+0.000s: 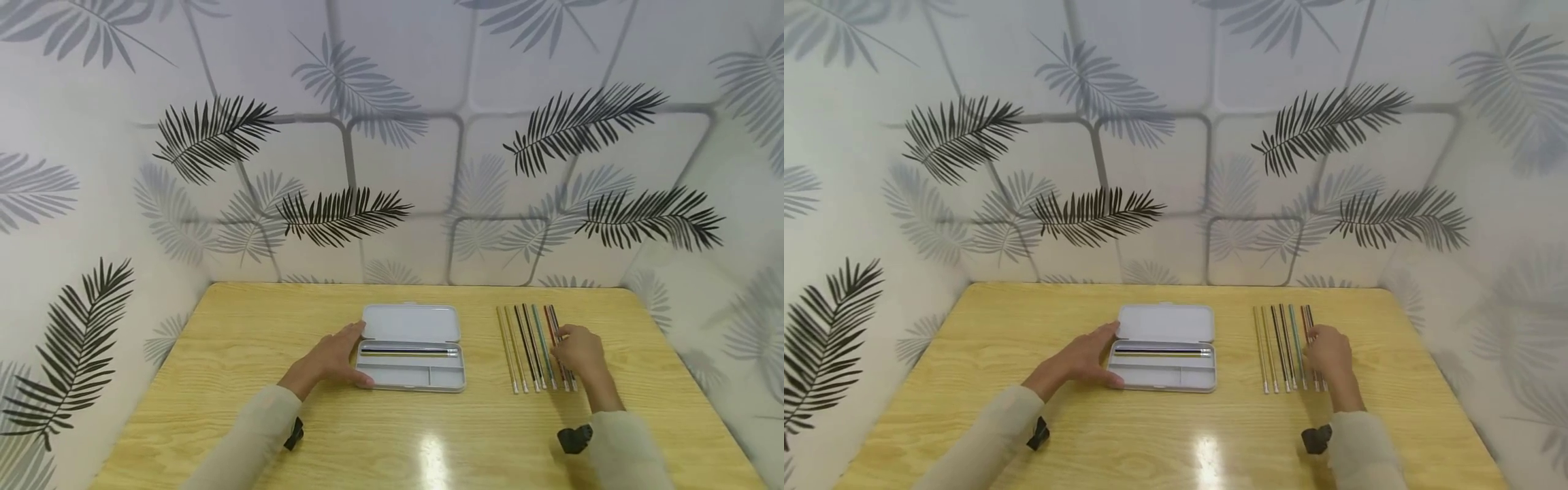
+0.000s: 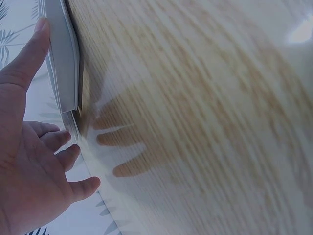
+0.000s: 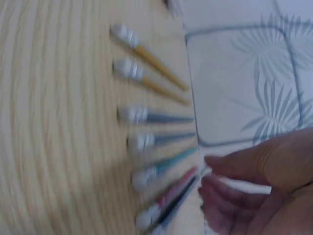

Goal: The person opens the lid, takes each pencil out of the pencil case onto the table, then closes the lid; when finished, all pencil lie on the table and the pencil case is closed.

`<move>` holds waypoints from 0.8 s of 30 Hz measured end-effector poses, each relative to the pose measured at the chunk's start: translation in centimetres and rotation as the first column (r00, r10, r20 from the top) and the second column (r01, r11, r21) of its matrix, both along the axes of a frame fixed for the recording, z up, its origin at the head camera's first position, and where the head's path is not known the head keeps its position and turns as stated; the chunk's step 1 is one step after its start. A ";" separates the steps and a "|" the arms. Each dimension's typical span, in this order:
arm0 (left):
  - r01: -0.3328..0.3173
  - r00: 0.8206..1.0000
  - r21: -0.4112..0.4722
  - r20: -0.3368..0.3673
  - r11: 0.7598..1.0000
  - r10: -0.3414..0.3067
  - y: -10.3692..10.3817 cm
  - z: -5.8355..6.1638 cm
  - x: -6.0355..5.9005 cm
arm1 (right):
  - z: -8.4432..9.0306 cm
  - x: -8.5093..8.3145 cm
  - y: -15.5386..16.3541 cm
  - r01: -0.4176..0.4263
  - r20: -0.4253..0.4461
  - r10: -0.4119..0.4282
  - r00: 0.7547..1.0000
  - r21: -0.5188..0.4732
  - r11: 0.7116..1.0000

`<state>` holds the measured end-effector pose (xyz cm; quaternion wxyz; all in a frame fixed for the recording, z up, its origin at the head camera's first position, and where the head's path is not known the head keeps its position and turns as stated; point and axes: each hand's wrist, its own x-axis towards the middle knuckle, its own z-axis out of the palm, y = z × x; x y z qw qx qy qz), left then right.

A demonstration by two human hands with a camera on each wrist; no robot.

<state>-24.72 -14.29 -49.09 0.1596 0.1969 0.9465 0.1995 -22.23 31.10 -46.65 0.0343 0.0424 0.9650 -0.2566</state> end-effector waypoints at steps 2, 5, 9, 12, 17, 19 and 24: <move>-0.007 1.000 -0.009 -0.005 1.000 0.007 0.0 -0.1 0.0 | -0.1 -0.3 -1.5 -0.083 -0.059 0.077 0.995 -0.096 0.992; -0.017 1.000 -0.024 -0.010 1.000 0.017 0.1 -0.2 -0.1 | -0.6 -0.9 -4.0 -0.209 -0.124 0.186 0.975 -0.218 0.953; -0.014 1.000 -0.031 -0.014 0.999 0.013 0.1 -0.1 -0.2 | -1.5 -1.7 -7.1 -0.310 -0.156 0.274 0.949 -0.298 0.903; -0.012 1.000 -0.031 -0.010 0.999 0.012 0.2 -0.1 -0.2 | -1.9 -1.9 -9.1 -0.336 -0.160 0.298 0.941 -0.341 0.878; -0.019 1.000 -0.026 -0.003 0.999 0.019 0.2 -0.2 -0.2 | -2.2 -2.0 -11.7 -0.362 -0.157 0.327 0.932 -0.371 0.855; -0.020 1.000 -0.023 -0.005 1.000 0.020 0.2 -0.3 -0.2 | -2.4 -2.0 -12.6 -0.370 -0.143 0.341 0.929 -0.357 0.858; -0.015 1.000 -0.020 -0.006 1.000 0.015 0.2 -0.3 -0.1 | -2.8 -2.1 -14.2 -0.377 -0.103 0.363 0.926 -0.311 0.873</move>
